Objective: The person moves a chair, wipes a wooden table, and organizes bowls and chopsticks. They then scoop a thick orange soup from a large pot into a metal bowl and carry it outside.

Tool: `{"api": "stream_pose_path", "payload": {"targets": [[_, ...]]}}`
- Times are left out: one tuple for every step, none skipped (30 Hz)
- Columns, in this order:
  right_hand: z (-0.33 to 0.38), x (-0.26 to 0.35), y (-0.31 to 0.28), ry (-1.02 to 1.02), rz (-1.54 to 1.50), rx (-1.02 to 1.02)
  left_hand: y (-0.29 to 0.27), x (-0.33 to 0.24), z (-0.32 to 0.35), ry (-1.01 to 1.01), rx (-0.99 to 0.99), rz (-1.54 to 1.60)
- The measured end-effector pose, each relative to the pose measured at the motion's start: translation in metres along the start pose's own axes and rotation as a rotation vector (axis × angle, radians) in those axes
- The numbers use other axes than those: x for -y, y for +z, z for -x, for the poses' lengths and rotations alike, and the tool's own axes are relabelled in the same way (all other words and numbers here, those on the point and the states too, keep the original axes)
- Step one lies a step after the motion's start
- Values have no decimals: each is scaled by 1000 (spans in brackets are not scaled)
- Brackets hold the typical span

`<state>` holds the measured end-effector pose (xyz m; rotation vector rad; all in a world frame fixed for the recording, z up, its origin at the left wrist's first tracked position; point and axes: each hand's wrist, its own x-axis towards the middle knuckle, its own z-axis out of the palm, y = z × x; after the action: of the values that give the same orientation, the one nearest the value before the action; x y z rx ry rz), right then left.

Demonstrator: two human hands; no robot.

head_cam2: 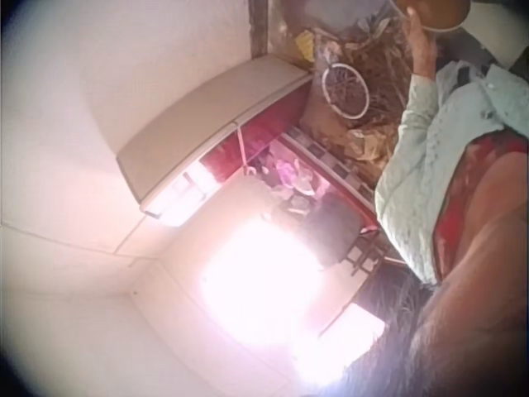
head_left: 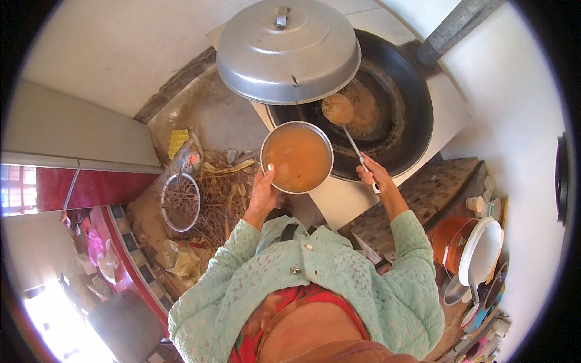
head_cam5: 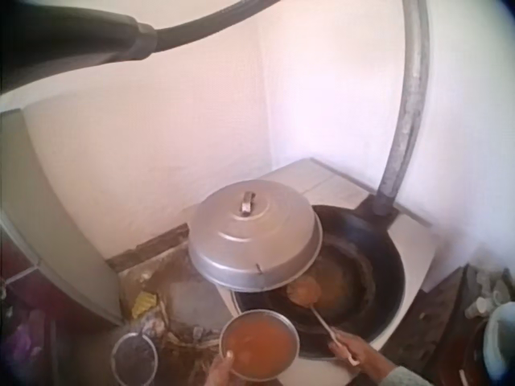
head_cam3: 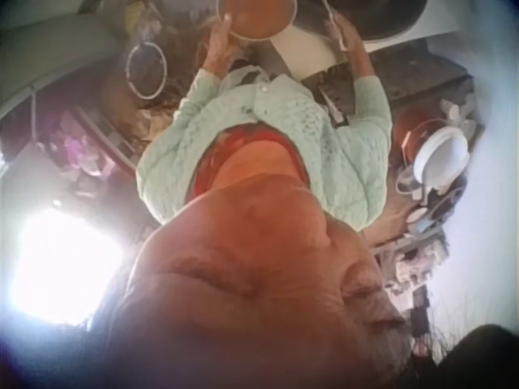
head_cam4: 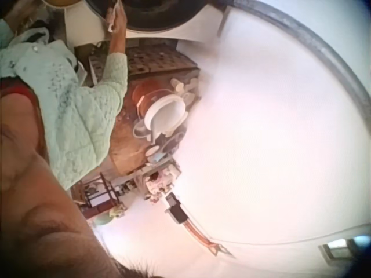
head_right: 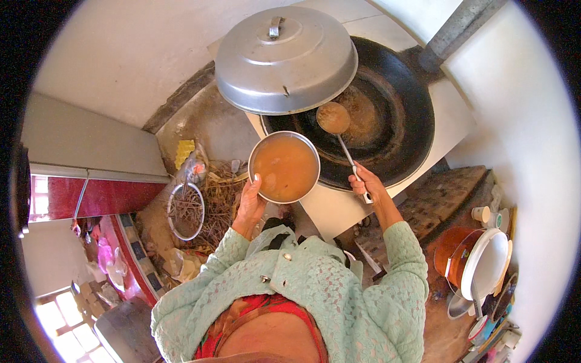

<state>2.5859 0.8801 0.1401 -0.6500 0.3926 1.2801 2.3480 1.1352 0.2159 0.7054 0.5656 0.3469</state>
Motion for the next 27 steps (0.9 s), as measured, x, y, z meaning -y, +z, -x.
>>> {"api": "stream_pose_path", "payload": {"targets": [[6,-3,1,-20,18,-23,2,0,0,-4,7,1],[12,-6,4,-21,12,-25,4,1,-1,-6,11,12],[20,-8,7,-22,6,-26,7,1,-1,-8,15,24],[26,-11,8,-23,0,-27,8,2,-1,-10,18,36],[32,-14,7,-44,-3,-18,8,4,-3,-16,24,37],[37,-17,6,-51,-12,-9,6,8,-5,-21,30,37],[42,-19,5,-59,-21,1,5,10,-7,-27,36,38],[47,-22,4,-66,-29,10,5,12,-8,-27,49,38],[52,-25,4,-83,-53,10,5,14,-9,-28,63,38],[56,-28,5,-93,-69,19,6,16,-10,-29,76,38],[61,-30,9,-103,-85,30,6,17,-11,-35,79,36],[66,-32,12,-112,-100,41,7,18,-12,-42,81,34],[70,-35,13,-122,-99,36,8,19,-12,-48,83,32],[73,-36,15,-134,-97,30,8,20,-13,-59,77,25],[77,-36,16,-145,-95,25,9,21,-15,-69,71,18],[81,-38,18,-148,-115,22,9,22,-16,-79,63,10],[85,-39,19,-151,-135,19,11,23,-16,-89,64,1],[88,-40,19,-154,-155,17,12,23,-17,-98,63,-8],[90,-41,19,-158,-158,34,14,24,-18,-107,63,-17],[92,-42,19,-160,-160,52,14,25,-19,-106,72,-17],[94,-42,20,-162,-161,70,13,28,-21,-104,82,-16],[97,-43,21,-172,-158,54,13,29,-23,-102,91,-16],[99,-44,25,-186,-154,37,14,30,-24,-99,94,-21],[101,-46,27,-199,-151,20,16,30,-25,-95,97,-27],[103,-47,27,-200,-153,18,17,29,-25,-92,100,-33],[105,-47,27,-200,-154,16,19,30,-26,-88,98,-31],[107,-48,27,-199,-155,14,21,30,-26,-84,96,-30]]}}
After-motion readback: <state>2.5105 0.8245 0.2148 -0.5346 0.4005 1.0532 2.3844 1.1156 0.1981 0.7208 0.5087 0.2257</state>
